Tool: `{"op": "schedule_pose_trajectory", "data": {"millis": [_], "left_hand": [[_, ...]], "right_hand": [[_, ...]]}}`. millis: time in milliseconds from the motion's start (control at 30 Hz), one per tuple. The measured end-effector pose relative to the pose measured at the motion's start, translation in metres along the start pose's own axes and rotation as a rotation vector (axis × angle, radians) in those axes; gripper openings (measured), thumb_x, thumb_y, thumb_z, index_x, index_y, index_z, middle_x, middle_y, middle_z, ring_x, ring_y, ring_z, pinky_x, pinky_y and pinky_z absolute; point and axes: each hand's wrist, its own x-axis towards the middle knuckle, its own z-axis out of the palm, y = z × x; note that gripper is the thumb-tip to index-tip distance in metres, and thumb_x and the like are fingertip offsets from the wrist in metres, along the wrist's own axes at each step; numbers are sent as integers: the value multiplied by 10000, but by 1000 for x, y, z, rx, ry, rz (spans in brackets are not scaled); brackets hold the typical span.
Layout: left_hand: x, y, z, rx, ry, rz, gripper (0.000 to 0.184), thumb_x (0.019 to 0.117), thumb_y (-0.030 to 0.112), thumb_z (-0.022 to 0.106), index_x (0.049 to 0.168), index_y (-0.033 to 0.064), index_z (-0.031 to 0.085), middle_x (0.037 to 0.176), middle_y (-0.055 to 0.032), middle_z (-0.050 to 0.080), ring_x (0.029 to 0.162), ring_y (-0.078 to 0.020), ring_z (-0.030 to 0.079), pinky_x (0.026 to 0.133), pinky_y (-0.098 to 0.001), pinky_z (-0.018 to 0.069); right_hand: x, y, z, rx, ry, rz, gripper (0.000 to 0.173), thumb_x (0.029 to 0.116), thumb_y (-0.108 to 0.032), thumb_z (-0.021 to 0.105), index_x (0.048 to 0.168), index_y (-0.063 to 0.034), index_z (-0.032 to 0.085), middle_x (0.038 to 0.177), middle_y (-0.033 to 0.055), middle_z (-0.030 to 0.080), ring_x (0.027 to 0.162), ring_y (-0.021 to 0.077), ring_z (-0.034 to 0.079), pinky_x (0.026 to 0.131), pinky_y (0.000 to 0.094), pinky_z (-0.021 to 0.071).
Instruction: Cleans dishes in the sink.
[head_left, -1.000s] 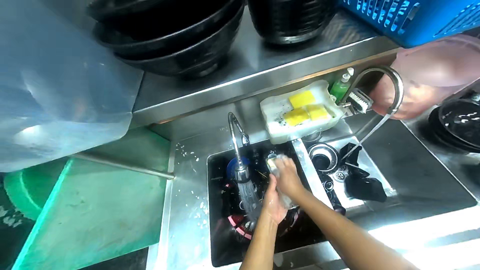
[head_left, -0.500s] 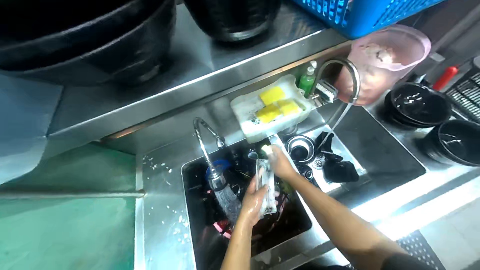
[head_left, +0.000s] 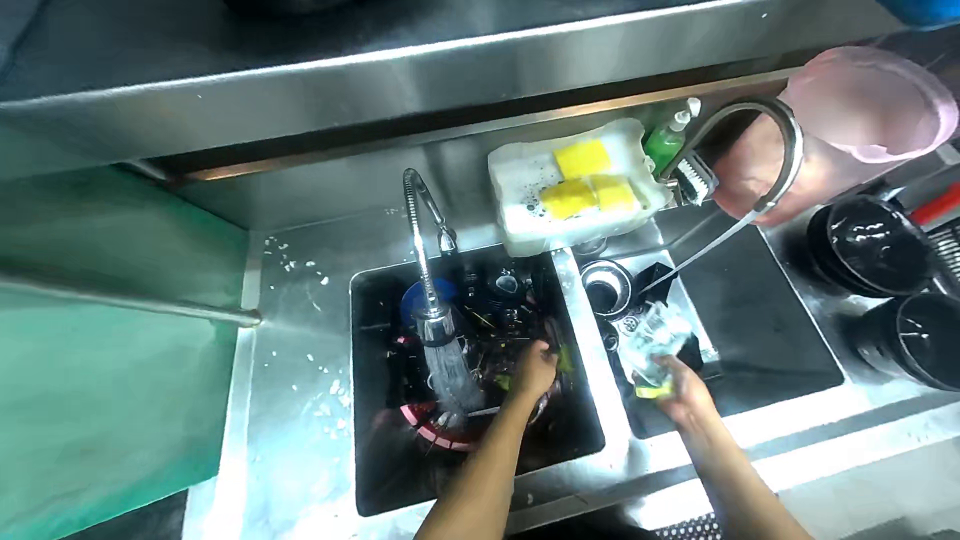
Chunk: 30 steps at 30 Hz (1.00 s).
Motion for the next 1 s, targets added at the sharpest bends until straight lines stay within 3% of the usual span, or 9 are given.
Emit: {"op": "schedule_pose_trajectory", "data": {"millis": [200,267,433,567,667,767,833,900,1000], "left_hand": [[20,-4,60,52,-10,-188,617,1000,407,603,1510,87,468,1473,-171,545,1337,-299,563,1113,-499,469],[27,-3,66,103,36,-203,565,1008,382,590,1495,114,497,1443,-145,582,1304,-288,594,1084,-503,496],[47,1,57,120,52,-272,430,951,246,664,1334,53,631,1309,-168,662,1222,-301,644,1033,-512,526],[48,-36,28,-231,93,-230,400,987,231,642,1327,22,616,1252,-204,668,1145,-318,665,1001,-516,537],[27,-76,-12,-694,146,-291,498,1026,206,624,1467,33,468,1224,-216,638,930,-282,691,805,-443,600],[3,-125,-47,-854,328,-439,446,1065,327,568,1455,126,492,1043,-153,646,771,-231,640,692,-407,568],[-13,-156,-59,-932,502,-472,463,1088,290,519,1494,85,433,1200,-237,621,945,-326,636,805,-505,556],[-22,-175,-61,-975,611,-404,491,1073,242,553,1510,101,378,1198,-246,621,917,-330,651,750,-502,568],[-37,-173,-59,-971,470,-306,859,891,0,742,1590,121,257,1420,-253,532,1143,-357,645,891,-497,591]], "right_hand": [[50,52,-43,83,320,148,237,1025,-182,483,1204,-29,513,988,165,597,804,265,600,646,476,532],[31,50,-30,-17,285,231,244,1071,-200,430,1233,-40,520,1025,125,583,852,215,578,707,426,518],[41,81,-26,-215,265,188,204,1080,-165,437,1192,-23,533,943,88,557,773,156,543,646,346,497],[69,90,-26,-379,252,176,183,1028,-141,557,1132,6,589,925,122,598,761,191,568,647,383,512],[72,87,-19,-445,248,144,220,1028,-197,570,1127,-5,613,951,123,623,792,198,595,677,400,524],[71,78,-19,-531,122,144,294,1046,-240,534,1218,-21,629,1095,125,663,946,204,630,828,437,538],[60,72,-7,-414,96,135,259,1058,-211,511,1219,-31,606,1061,104,652,918,180,627,799,409,544],[61,80,-6,-269,136,89,209,1031,-187,538,1169,-41,594,979,97,634,835,178,621,701,395,546],[58,78,-8,-162,153,87,220,997,-194,569,1161,-49,584,971,109,639,825,198,633,678,427,553]]}}
